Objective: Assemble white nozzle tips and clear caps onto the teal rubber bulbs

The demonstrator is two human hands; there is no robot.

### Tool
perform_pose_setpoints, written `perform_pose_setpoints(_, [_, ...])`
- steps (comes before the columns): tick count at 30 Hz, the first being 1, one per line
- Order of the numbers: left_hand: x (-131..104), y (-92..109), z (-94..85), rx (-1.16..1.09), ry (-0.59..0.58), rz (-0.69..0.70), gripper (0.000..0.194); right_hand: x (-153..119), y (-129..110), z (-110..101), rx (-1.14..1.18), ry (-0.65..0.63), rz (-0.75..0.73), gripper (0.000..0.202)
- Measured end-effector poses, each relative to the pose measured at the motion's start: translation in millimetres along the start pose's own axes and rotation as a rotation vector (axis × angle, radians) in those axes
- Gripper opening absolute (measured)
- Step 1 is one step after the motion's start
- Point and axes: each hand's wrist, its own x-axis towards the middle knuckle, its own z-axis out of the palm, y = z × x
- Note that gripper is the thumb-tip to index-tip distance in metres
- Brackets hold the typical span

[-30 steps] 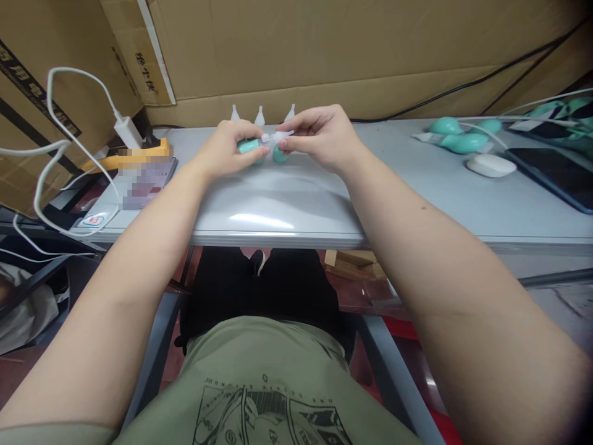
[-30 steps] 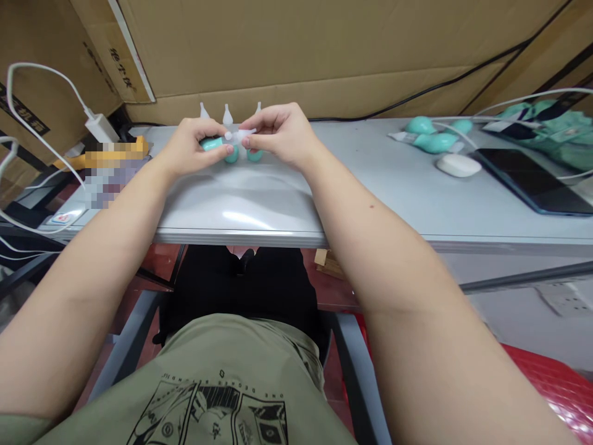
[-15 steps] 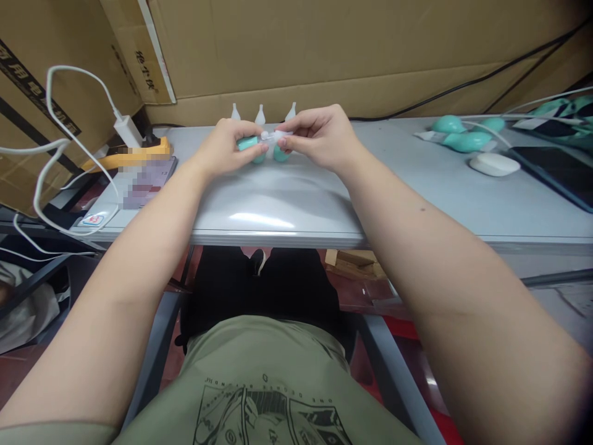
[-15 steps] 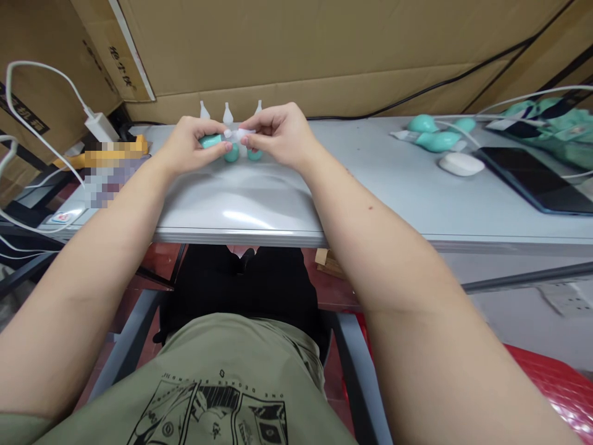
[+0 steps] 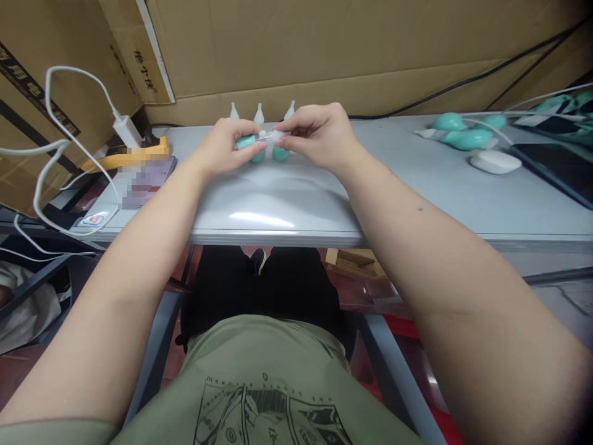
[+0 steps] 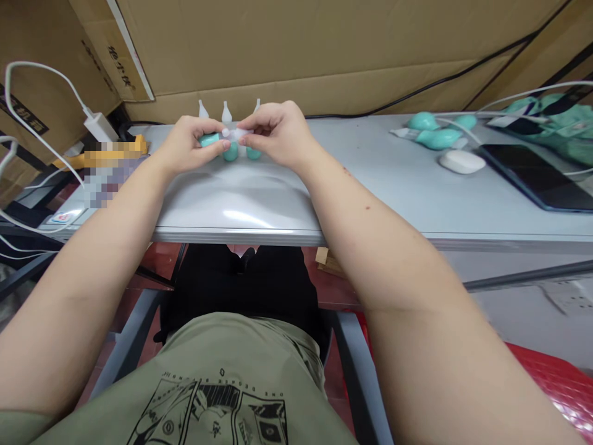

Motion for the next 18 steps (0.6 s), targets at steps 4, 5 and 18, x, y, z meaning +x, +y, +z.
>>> perform_pose_setpoints(4, [-0.4, -1.2, -0.4, -0.005, -0.007, 0.008, 0.031, -1.0, 1.3, -0.8, -0.018, -0.001, -0.032, 0.03])
perform_pose_setpoints(5, [-0.5, -1.4, -0.3, -0.005, -0.008, 0.009, 0.031, -1.3, 1.6, -1.0, -0.017, -0.006, -0.043, 0.028])
perform_pose_setpoints(18, [-0.1, -2.0, -0.4, 0.034, -0.006, 0.019, 0.024, -2.5, 4.2, 2.5, 0.062, -0.026, 0.002, 0.032])
